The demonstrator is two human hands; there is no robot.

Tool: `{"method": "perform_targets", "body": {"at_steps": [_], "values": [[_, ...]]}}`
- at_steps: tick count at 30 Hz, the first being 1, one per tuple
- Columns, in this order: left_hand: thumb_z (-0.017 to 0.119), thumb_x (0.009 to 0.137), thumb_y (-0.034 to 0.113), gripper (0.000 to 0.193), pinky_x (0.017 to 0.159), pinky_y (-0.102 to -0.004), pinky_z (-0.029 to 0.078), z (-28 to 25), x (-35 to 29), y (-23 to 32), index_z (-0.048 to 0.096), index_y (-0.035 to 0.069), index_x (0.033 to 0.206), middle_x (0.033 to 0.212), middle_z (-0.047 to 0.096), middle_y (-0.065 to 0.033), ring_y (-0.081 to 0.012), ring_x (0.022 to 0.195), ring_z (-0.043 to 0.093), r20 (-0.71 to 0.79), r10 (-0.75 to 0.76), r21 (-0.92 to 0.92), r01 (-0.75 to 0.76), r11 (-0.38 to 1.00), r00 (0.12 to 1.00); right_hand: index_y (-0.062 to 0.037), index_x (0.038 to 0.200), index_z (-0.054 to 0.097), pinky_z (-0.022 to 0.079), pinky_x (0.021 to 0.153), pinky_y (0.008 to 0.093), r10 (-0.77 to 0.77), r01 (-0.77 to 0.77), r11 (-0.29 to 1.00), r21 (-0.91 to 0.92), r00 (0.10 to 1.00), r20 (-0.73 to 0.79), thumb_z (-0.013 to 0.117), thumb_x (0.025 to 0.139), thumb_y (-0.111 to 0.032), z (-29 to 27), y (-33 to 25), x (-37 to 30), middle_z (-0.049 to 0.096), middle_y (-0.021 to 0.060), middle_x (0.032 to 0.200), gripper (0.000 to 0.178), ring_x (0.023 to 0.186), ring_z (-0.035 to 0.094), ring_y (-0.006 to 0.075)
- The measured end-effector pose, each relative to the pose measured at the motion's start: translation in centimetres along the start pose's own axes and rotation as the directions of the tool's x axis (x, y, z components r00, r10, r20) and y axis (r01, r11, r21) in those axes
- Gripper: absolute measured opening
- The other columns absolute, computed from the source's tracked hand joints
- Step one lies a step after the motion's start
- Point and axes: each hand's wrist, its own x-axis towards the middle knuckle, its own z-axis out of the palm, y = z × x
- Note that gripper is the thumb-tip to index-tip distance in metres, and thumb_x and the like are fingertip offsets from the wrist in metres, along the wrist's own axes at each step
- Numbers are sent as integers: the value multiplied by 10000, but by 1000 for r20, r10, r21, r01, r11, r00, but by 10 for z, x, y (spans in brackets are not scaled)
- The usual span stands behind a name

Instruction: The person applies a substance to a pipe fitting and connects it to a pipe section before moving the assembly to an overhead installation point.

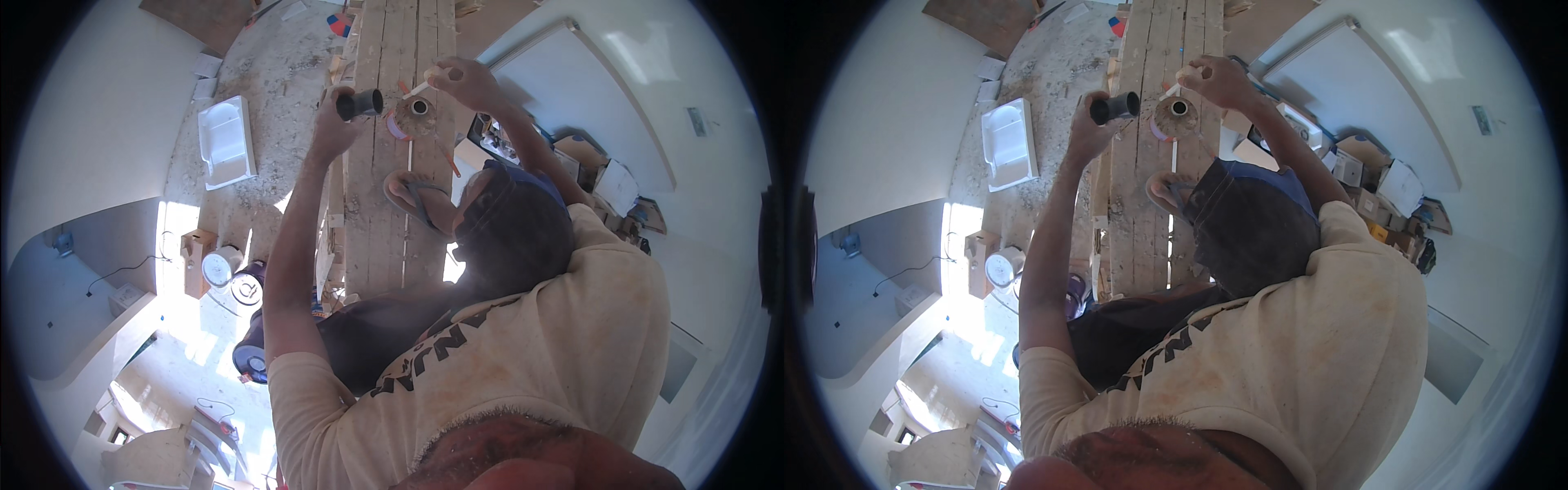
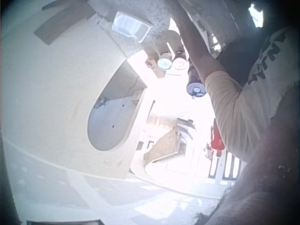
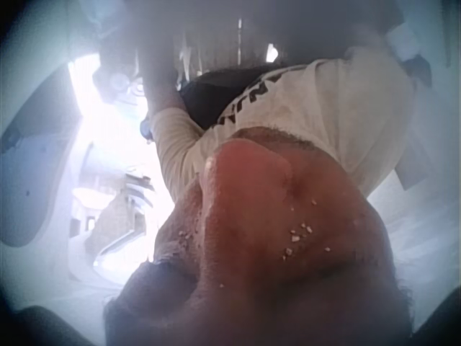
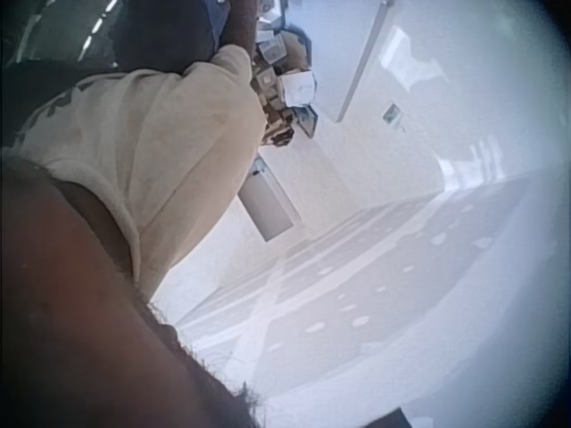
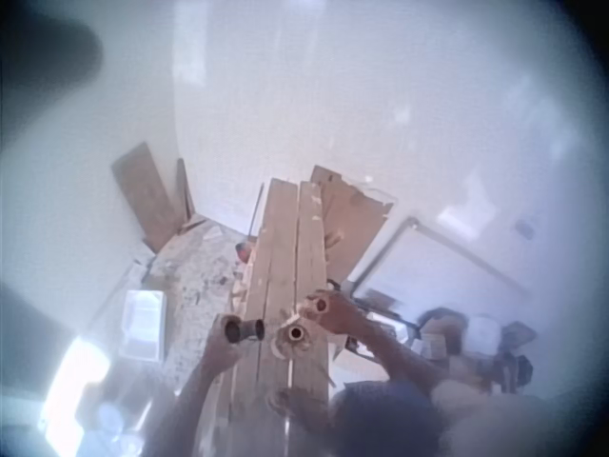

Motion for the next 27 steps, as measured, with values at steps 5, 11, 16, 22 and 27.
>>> {"method": "perform_targets", "body": {"at_steps": [5,11,16,22,27], "values": [[728,705,44,456,862,-355,500,1,-3,-5,570,62,1132,1009,633,-116,-246,948,634,1,-88,-15,88,996,996,-72,1227,637,495,909,434,-53,62,977,-205,997,51,710,800,-421,22,22,-3,663,196,1084,557,1032,647,328],[749,709,76,478,857,-348,499,5,-6,-5,570,57,1152,1030,641,-111,-225,955,631,56,-232,-137,238,961,971,-120,1248,614,470,949,464,-114,163,942,-295,977,178,700,805,-373,78,51,-1,615,194,1130,516,1093,605,356],[777,705,95,509,862,-352,498,7,-6,-6,568,46,1166,1029,639,-104,-215,962,627,56,-160,-110,165,980,986,-109,1220,634,475,945,452,-188,210,961,-181,973,132,702,794,-355,93,59,0,625,203,1113,497,1067,612,363],[783,699,90,522,854,-345,502,11,-6,-13,567,45,1172,1025,641,-98,-207,954,630,52,-154,-129,160,979,987,-133,1217,654,472,955,443,-73,90,992,-89,981,179,696,780,-380,84,57,3,657,199,1121,503,1095,610,357],[767,701,75,515,841,-335,509,16,-3,-25,568,49,1176,1023,642,-93,-194,941,632,40,-109,-107,113,988,993,-135,1229,649,472,954,449,-102,129,979,-158,980,169,686,789,-411,87,60,4,644,193,1136,520,1098,612,352]]}}
